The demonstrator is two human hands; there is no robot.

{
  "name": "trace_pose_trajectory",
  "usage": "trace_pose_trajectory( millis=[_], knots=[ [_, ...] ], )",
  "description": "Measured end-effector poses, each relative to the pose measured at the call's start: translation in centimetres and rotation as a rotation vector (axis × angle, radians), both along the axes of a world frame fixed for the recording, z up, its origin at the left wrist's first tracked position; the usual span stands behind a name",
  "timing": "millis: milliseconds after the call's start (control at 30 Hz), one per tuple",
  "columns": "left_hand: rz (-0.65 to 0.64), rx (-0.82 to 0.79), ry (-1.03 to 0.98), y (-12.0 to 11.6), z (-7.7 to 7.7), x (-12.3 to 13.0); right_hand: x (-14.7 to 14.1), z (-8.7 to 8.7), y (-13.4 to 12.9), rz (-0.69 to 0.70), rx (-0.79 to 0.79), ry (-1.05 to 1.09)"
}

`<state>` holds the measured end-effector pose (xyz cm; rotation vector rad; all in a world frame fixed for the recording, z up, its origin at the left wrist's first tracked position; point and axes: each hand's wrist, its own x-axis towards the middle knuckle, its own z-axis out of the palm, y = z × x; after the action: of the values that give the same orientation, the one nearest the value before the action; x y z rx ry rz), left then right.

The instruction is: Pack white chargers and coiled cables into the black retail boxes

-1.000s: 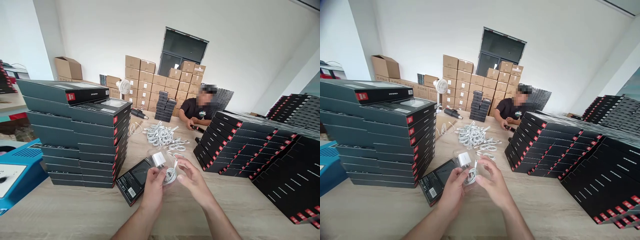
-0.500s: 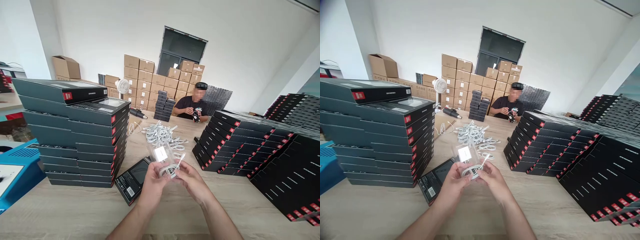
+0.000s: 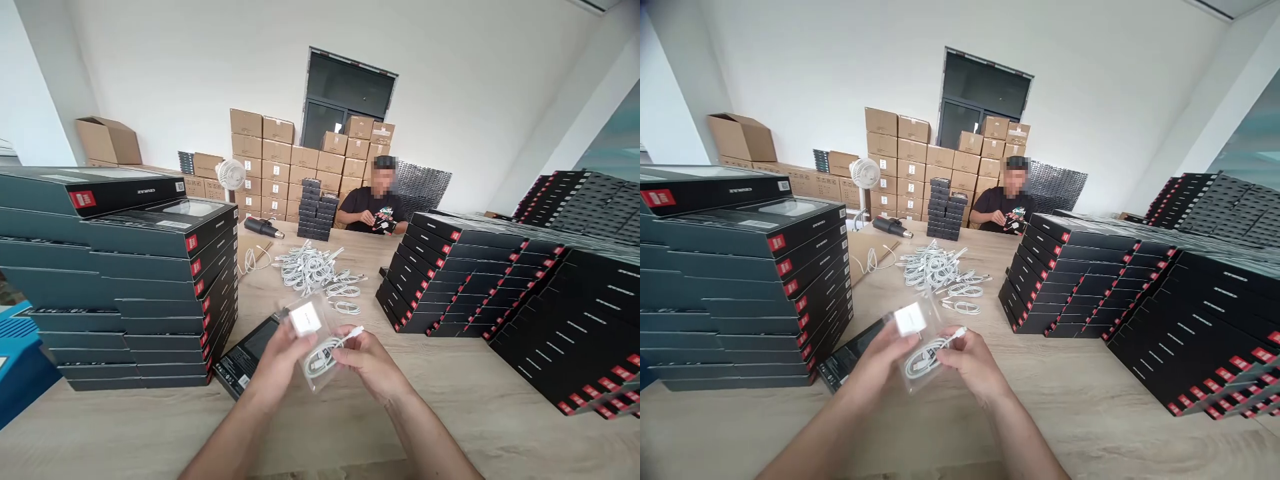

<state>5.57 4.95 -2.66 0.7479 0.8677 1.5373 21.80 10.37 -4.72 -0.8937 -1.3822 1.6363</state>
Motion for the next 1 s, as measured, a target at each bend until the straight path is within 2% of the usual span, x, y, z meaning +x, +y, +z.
trace_pose_trajectory(
  millis=[67, 200, 267, 500, 600, 767, 1000],
  knots=[
    [0.056, -0.019, -0.122, -0.1, 0.2, -0.2, 0.0, 0.1, -0.1, 0.015, 0.073, -0.012],
    [0.106, -0.058, -0.303, -0.2, 0.3, 0.3, -0.4, 0.1, -0.2, -0.228, 0.307, -0.024],
    [0.092, -0.076, -0.305, -0.3, 0.3, 0.6, -0.5, 0.1, -0.2, -0.293, 0.364, -0.016],
    [0.087, -0.046, -0.269, -0.4, 0.2, 0.7, -1.0, 0.4, -0.8, -0.303, 0.406, 0.028],
    [0.043, -0.039, -0.274, -0.5, 0.1, 1.1, -1.3, 0.1, -1.0, -0.335, 0.478, -0.003],
    [-0.003, -0.003, -0.296, -0.6, -0.2, 2.2, -1.5, -0.6, -0.8, -0.479, 0.696, -0.262],
    [0.022, -0.002, -0.272, -0.6, -0.8, 3.0, -1.6, -0.3, -0.5, -0.489, 1.065, -0.717]
  ],
)
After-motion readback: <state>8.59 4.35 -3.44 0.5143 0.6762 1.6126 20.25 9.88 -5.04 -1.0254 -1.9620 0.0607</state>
